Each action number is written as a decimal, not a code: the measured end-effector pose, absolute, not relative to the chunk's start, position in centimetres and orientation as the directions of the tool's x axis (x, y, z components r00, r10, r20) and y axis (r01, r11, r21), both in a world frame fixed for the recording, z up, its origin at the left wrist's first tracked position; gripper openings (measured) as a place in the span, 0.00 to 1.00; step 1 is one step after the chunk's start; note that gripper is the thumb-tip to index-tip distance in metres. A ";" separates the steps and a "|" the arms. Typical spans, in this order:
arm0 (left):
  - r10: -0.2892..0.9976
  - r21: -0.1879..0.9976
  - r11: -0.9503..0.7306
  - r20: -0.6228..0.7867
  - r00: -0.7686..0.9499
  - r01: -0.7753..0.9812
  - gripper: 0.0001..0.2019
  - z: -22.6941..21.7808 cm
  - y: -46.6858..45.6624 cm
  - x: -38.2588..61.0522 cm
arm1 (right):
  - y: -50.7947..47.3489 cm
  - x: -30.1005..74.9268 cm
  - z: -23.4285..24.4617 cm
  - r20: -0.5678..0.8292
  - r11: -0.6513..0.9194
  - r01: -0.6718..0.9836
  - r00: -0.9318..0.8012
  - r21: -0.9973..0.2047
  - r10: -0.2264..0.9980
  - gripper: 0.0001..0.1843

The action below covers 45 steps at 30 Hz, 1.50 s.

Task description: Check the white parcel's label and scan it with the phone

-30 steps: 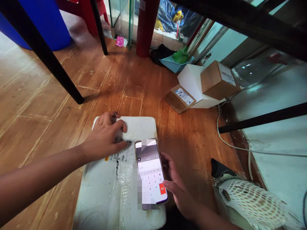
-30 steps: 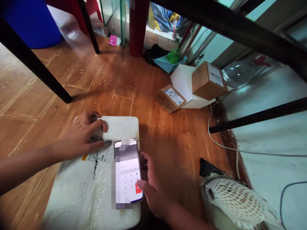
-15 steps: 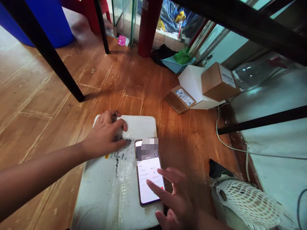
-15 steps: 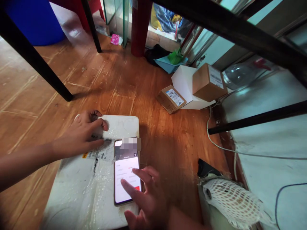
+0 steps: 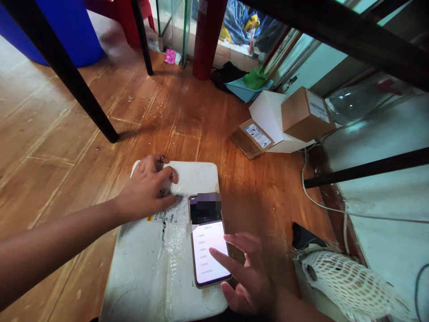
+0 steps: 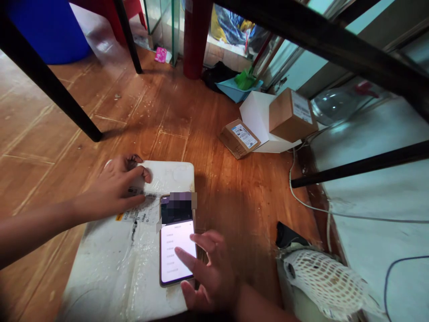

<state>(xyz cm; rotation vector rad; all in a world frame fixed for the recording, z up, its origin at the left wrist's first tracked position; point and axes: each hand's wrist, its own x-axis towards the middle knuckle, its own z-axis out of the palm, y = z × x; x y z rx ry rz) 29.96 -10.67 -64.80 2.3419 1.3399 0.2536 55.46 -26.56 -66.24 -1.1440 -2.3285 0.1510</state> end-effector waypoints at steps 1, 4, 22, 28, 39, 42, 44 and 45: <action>0.853 0.449 -0.446 -0.047 0.519 0.774 0.16 -64.8 -10.7 29.9 | -26.5 55.4 -66.2 0.414 0.629 0.706 -0.492 -0.325 0.766 0.20; 0.852 0.445 -0.447 -0.053 0.521 0.776 0.16 -64.9 -10.8 29.9 | -26.3 55.3 -65.9 0.406 0.618 0.721 -0.486 -0.314 0.774 0.21; 0.852 0.450 -0.443 -0.057 0.520 0.775 0.16 -64.8 -10.8 29.7 | -26.2 55.4 -65.5 0.412 0.615 0.737 -0.486 -0.281 0.771 0.19; 0.849 0.447 -0.465 -0.019 0.527 0.764 0.16 -65.0 -10.8 29.7 | -26.5 55.6 -65.6 0.432 0.620 0.721 -0.474 -0.310 0.767 0.17; 0.852 0.450 -0.452 -0.037 0.522 0.770 0.16 -64.8 -10.8 29.8 | -27.0 55.5 -65.9 0.454 0.627 0.704 -0.464 -0.333 0.761 0.16; 0.852 0.462 -0.449 -0.036 0.522 0.765 0.16 -64.8 -10.8 29.8 | -27.1 55.4 -66.0 0.464 0.643 0.688 -0.473 -0.337 0.749 0.16; 0.853 0.478 -0.443 -0.034 0.520 0.758 0.16 -64.8 -10.8 29.8 | -27.1 55.3 -66.1 0.464 0.645 0.682 -0.474 -0.344 0.748 0.15; 0.854 0.486 -0.441 -0.031 0.519 0.755 0.16 -64.8 -10.8 29.8 | -27.1 55.3 -66.1 0.464 0.644 0.682 -0.471 -0.348 0.750 0.15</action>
